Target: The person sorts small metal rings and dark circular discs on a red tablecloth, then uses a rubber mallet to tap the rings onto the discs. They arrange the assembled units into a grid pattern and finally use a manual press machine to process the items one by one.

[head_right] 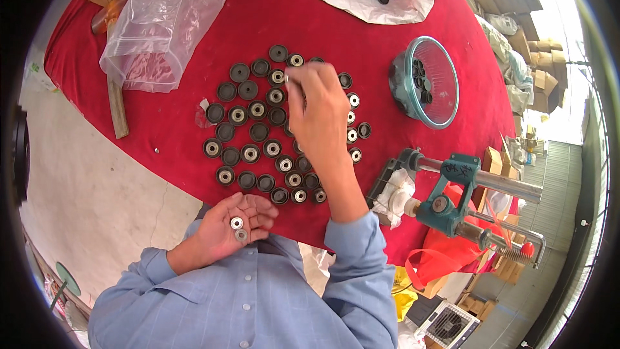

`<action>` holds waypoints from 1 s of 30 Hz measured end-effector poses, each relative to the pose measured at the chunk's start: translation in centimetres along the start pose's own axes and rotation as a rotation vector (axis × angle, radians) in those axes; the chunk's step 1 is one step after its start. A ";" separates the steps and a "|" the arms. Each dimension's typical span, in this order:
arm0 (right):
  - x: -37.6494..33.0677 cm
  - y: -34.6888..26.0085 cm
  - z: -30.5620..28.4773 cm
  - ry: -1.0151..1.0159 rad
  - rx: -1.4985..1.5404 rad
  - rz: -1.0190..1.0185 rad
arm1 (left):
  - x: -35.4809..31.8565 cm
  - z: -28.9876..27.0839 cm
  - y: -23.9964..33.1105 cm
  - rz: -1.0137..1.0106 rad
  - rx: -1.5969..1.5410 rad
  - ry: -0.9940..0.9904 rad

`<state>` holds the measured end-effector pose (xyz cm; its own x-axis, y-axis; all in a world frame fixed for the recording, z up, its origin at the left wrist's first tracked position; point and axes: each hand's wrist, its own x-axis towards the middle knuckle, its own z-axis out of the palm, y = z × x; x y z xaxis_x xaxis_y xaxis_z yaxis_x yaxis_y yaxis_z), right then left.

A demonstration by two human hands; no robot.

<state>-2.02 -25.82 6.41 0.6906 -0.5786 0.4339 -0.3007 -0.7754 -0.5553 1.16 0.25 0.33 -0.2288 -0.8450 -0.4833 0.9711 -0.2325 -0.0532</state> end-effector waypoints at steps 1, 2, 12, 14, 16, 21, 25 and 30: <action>1.3 1.0 1.1 0.016 0.000 -0.029 | 0.1 -0.7 -0.1 -0.019 -0.060 -0.098; 2.2 1.7 2.0 0.033 -0.002 -0.056 | 0.2 -1.8 -0.2 -0.040 -0.119 -0.198; 3.2 5.2 6.7 0.007 -0.119 -0.205 | -0.6 -2.0 -0.2 -0.119 -0.047 -0.155; 3.3 5.1 6.5 -0.009 -0.137 -0.219 | -0.6 -1.9 -0.1 -0.119 -0.029 -0.144; 3.2 5.1 6.3 -0.025 -0.155 -0.223 | -0.6 -1.8 -0.2 -0.120 -0.022 -0.140; 2.3 4.6 6.3 -0.065 -0.272 -0.236 | -0.7 -2.0 -0.4 -0.098 -0.022 -0.143; 1.4 4.0 5.8 -0.069 -0.305 -0.230 | -0.6 -2.2 -0.2 -0.078 -0.036 -0.148; 0.7 3.7 5.9 -0.090 -0.341 -0.195 | -0.5 -2.3 -0.3 -0.051 -0.026 -0.161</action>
<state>1.21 -27.59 0.50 0.8068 -0.3991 0.4357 -0.3483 -0.9169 -0.1949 1.12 1.87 -1.41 -0.2832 -0.8993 -0.3332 0.9590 -0.2658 -0.0979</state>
